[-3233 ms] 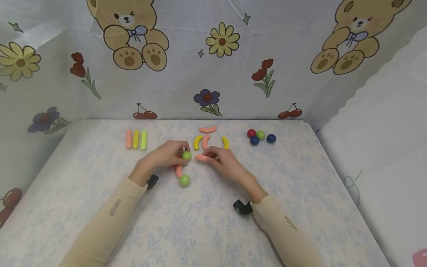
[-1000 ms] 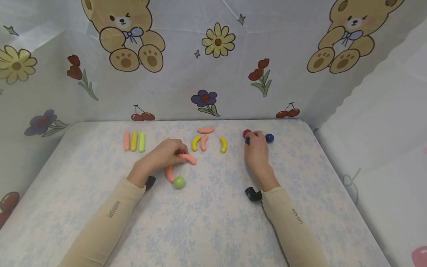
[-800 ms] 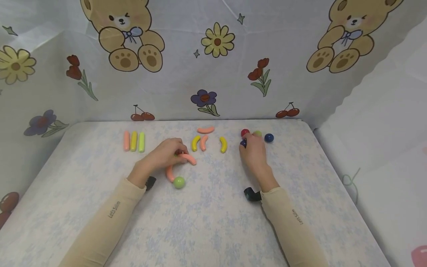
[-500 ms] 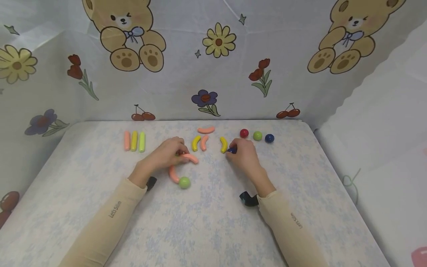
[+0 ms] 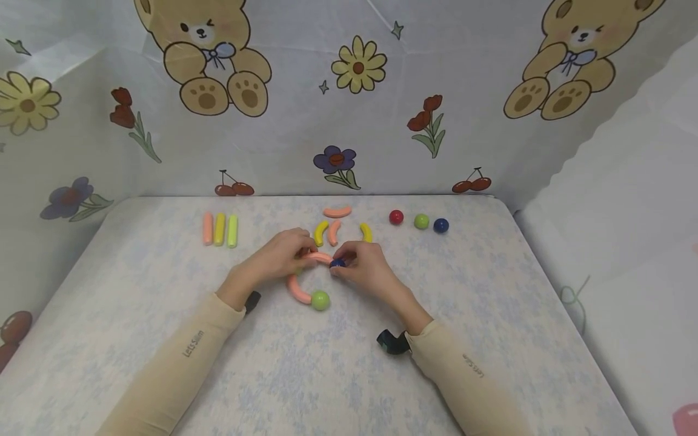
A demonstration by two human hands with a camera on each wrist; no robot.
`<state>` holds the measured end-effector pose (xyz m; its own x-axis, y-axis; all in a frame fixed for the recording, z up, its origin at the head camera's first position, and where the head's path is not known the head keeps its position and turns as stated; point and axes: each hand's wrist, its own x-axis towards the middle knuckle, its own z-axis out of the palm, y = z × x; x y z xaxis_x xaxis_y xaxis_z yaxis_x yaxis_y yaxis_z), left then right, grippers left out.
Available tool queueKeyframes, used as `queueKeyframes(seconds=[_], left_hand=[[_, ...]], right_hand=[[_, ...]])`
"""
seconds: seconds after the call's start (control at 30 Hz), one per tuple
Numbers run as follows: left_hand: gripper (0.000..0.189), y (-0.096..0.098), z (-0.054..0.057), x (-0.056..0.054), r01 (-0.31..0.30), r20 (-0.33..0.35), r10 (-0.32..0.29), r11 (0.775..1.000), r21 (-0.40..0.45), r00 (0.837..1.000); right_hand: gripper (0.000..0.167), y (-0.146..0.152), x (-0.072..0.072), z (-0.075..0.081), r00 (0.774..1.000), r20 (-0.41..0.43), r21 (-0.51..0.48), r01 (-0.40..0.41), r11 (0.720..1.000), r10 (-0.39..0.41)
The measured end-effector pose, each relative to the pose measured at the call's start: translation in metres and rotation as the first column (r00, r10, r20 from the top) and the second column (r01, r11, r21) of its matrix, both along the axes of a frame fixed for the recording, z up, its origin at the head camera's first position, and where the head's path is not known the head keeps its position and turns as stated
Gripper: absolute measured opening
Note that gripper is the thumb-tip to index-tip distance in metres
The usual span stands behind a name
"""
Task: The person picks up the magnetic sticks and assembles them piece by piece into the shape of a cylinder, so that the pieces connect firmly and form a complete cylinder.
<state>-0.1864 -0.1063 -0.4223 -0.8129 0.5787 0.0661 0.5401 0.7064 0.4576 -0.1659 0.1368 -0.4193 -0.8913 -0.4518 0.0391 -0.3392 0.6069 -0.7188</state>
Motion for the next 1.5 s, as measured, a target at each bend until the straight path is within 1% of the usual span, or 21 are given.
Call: queueKeyframes(seconds=[0.1, 0.2, 0.37, 0.47, 0.57, 0.63, 0.7, 0.73, 0.77, 0.83, 0.9, 1.0, 1.1, 1.2, 1.3, 1.4, 1.5], left_hand=[[0.015, 0.0, 0.0, 0.0, 0.0, 0.0, 0.0, 1.0, 0.006, 1.0], [0.015, 0.0, 0.0, 0.0, 0.003, 0.003, -0.003, 1.0, 0.02, 1.0], [0.015, 0.001, 0.0, 0.0, 0.055, 0.021, -0.056, 0.996, 0.071, 0.998], [0.016, 0.002, 0.0, 0.0, 0.086, 0.038, -0.089, 0.992, 0.096, 0.995], [0.015, 0.002, 0.0, 0.0, 0.098, 0.033, -0.102, 0.99, 0.102, 0.994], [0.012, 0.002, 0.0, 0.0, 0.094, 0.026, -0.096, 0.991, 0.097, 0.995], [0.011, 0.001, -0.001, -0.001, 0.082, 0.026, -0.084, 0.993, 0.087, 0.996], [0.011, 0.0, -0.001, -0.002, 0.074, 0.03, -0.077, 0.994, 0.083, 0.997], [0.011, 0.0, -0.001, -0.002, 0.067, 0.037, -0.07, 0.995, 0.079, 0.997], [0.012, -0.003, -0.001, -0.002, 0.051, 0.056, -0.055, 0.996, 0.069, 0.997], [0.013, -0.005, 0.0, -0.003, 0.033, 0.074, -0.038, 0.998, 0.061, 0.997], [0.013, -0.009, 0.003, -0.003, 0.012, 0.092, -0.016, 0.999, 0.053, 0.996], [0.01, -0.012, 0.006, -0.004, 0.001, 0.098, -0.006, 0.999, 0.046, 0.995], [0.008, -0.012, 0.007, -0.005, 0.001, 0.106, -0.005, 0.999, 0.038, 0.994], [0.008, -0.012, 0.006, -0.005, 0.007, 0.118, -0.011, 0.999, 0.035, 0.993], [0.008, -0.011, 0.005, -0.005, 0.009, 0.122, -0.014, 0.999, 0.037, 0.992], [0.008, -0.01, 0.004, -0.005, 0.002, 0.129, -0.007, 0.999, 0.04, 0.992]], right_hand=[[0.022, -0.003, 0.002, -0.003, 1.0, -0.017, -0.03, -0.003, 1.0, 0.003], [0.023, -0.005, 0.002, -0.004, 1.0, -0.011, -0.054, -0.003, 0.999, 0.002], [0.024, -0.008, 0.003, -0.004, 0.999, 0.009, -0.073, -0.03, 0.997, 0.031], [0.023, -0.008, 0.003, -0.003, 0.999, 0.0, -0.078, -0.032, 0.996, 0.032], [0.019, -0.006, 0.0, -0.003, 0.998, -0.055, -0.087, 0.015, 0.996, -0.02], [0.019, -0.003, -0.003, -0.004, 0.988, -0.13, -0.077, 0.071, 0.995, -0.081], [0.021, 0.003, -0.008, -0.006, 0.967, -0.214, -0.036, 0.132, 0.991, -0.136], [0.024, 0.007, -0.01, -0.006, 0.958, -0.242, -0.01, 0.155, 0.988, -0.153], [0.027, 0.01, -0.013, -0.007, 0.952, -0.262, 0.023, 0.173, 0.985, -0.161], [0.034, 0.017, -0.017, -0.008, 0.95, -0.277, 0.089, 0.177, 0.98, -0.147], [0.037, 0.022, -0.021, -0.009, 0.958, -0.259, 0.135, 0.16, 0.978, -0.121], [0.03, 0.027, -0.025, -0.011, 0.963, -0.253, 0.164, 0.139, 0.977, -0.094], [0.019, 0.029, -0.027, -0.011, 0.958, -0.267, 0.16, 0.155, 0.975, -0.109], [0.011, 0.029, -0.027, -0.01, 0.958, -0.254, 0.147, 0.178, 0.973, -0.136], [0.01, 0.029, -0.026, -0.01, 0.966, -0.203, 0.137, 0.19, 0.972, -0.16], [0.017, 0.029, -0.024, -0.009, 0.976, -0.127, 0.125, 0.191, 0.974, -0.175], [0.024, 0.027, -0.023, -0.008, 0.983, -0.066, 0.138, 0.181, 0.974, -0.174]])
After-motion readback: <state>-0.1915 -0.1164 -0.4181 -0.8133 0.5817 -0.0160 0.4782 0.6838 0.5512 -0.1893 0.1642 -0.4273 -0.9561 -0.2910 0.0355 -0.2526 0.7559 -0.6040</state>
